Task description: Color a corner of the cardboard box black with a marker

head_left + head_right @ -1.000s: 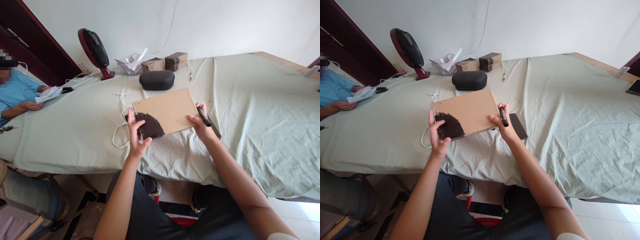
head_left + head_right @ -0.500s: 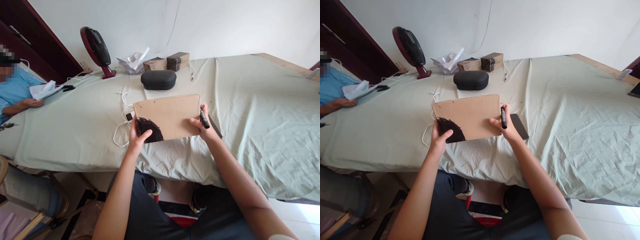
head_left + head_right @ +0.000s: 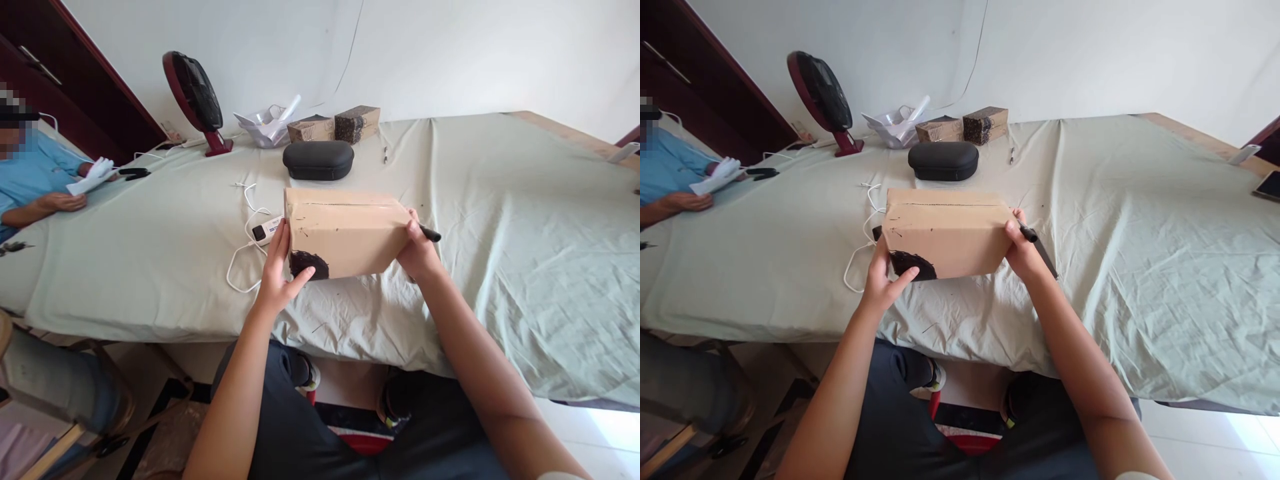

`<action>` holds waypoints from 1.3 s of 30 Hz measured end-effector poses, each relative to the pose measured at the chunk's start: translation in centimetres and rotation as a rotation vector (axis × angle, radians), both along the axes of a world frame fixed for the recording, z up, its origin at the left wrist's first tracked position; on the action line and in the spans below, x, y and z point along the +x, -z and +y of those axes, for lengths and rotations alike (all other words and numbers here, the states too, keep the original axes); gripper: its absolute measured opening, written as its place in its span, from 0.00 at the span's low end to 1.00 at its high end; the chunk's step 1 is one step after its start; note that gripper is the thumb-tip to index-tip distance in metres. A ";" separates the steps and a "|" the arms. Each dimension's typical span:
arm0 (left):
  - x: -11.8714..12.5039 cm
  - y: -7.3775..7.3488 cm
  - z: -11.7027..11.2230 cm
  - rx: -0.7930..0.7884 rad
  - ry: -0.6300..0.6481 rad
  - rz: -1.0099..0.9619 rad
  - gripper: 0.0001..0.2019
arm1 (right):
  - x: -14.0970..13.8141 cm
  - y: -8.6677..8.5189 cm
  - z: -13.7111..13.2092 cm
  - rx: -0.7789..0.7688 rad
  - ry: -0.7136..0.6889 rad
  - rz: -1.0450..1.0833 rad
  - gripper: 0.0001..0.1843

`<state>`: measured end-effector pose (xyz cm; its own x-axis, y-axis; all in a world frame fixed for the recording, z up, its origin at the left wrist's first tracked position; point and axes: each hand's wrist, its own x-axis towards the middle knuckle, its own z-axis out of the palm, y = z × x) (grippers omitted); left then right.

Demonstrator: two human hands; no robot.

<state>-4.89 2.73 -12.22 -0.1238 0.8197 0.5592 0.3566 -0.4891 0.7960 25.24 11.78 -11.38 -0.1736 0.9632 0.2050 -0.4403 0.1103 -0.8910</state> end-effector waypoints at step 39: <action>2.7 0.7 -1.7 0.199 -0.021 0.335 0.86 | -0.8 1.4 1.4 0.360 0.269 -0.019 0.29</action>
<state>-2.22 1.06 -12.91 0.0769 0.6905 0.7192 0.5924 -0.6119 0.5241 24.42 13.15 -12.74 0.0659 0.8424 0.5348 -0.3378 0.5232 -0.7824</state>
